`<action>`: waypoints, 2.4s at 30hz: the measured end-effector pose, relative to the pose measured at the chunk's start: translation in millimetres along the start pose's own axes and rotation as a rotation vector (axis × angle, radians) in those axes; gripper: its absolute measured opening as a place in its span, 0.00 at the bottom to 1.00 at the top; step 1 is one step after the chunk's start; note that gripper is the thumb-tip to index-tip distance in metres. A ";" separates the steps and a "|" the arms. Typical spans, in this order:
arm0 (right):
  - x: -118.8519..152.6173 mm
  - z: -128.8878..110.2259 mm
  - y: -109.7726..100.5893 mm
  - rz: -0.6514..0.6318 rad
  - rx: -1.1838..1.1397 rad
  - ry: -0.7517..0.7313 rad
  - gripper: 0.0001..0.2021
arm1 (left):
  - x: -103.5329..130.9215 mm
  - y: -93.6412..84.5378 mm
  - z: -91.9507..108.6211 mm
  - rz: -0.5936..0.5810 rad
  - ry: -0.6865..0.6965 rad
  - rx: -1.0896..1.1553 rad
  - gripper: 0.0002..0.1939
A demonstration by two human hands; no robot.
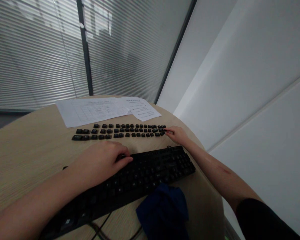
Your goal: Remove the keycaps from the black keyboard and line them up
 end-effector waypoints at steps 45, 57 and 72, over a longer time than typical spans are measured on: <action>4.2 17.8 -0.8 0.061 -0.300 0.108 0.12 | -1.8 1.1 -7.0 0.024 0.016 0.038 0.14; 112.9 16.9 -75.3 0.140 -1.061 0.542 0.33 | 0.0 26.7 -4.0 -0.056 0.166 0.076 0.22; 116.4 -36.7 -27.1 0.054 -1.000 0.494 0.10 | 6.3 46.8 -0.9 -0.202 0.149 0.113 0.34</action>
Point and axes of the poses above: each hand's wrist, its own x-axis away from the middle knuckle, its own y-axis out of the palm, z = x × y, the point moved 10 cm from there along -x, towards the middle knuckle, and after that the axes turned 1 degree about x, right-handed, at the moved point
